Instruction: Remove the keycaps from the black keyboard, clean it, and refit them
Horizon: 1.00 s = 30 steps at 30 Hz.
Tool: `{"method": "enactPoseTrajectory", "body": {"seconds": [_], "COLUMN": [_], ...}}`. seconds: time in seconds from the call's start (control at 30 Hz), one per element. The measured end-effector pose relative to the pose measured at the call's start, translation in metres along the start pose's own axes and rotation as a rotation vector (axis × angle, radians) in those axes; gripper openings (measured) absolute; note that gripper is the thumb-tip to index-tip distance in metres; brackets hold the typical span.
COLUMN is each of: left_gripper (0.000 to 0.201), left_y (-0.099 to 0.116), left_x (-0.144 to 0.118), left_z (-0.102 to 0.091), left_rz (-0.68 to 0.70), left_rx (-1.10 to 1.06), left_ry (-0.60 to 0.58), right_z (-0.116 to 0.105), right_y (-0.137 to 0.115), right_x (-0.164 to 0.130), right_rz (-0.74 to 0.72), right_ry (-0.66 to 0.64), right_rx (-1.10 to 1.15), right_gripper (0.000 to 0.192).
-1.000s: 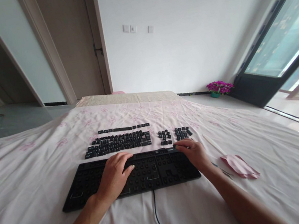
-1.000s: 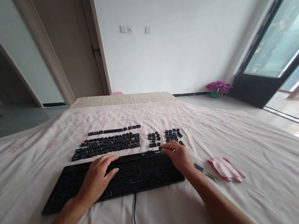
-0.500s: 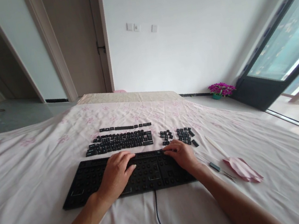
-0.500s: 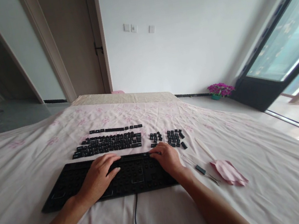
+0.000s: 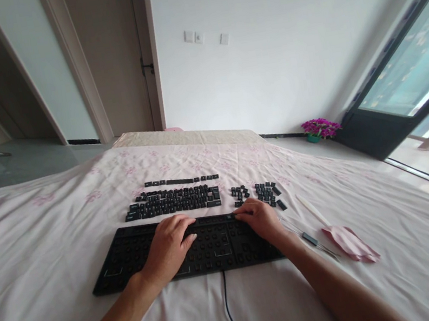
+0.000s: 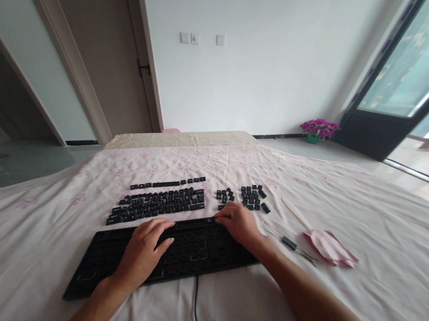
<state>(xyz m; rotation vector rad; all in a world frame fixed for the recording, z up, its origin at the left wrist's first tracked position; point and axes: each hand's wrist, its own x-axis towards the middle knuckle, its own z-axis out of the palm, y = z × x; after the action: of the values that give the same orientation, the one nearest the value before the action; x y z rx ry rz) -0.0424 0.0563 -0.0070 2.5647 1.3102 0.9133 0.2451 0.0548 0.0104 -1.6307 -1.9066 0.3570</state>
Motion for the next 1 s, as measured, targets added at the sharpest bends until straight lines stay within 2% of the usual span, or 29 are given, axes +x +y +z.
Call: {"method": "enactPoseTrajectory", "body": {"seconds": [0.23,0.37,0.67,0.8,1.0], "left_gripper": [0.027,0.027,0.027,0.026,0.026], "left_y": [0.0,0.0,0.001,0.002,0.001], "left_x": [0.001,0.0,0.001,0.001,0.0], "left_z": [0.001,0.0,-0.001,-0.002,-0.002], "left_rz": [-0.004,-0.006,-0.001,0.006,0.024], "left_rx": [0.0,0.0,0.002,-0.005,-0.01], "left_ry": [0.001,-0.005,0.004,0.007,0.017], "right_z": [-0.001,-0.005,-0.024,-0.02,-0.011], "right_y": [0.004,0.0,-0.033,-0.041,-0.044], "right_x": [0.004,0.003,-0.006,-0.012,-0.018], "right_rz": [-0.035,-0.098,-0.255,-0.262,-0.269], "right_ry": [-0.056,-0.082,-0.238,-0.27,-0.279], "right_rx": [0.026,-0.036,-0.448,-0.616,-0.724], "right_gripper": [0.013,0.015,0.029,0.022,0.029]}}
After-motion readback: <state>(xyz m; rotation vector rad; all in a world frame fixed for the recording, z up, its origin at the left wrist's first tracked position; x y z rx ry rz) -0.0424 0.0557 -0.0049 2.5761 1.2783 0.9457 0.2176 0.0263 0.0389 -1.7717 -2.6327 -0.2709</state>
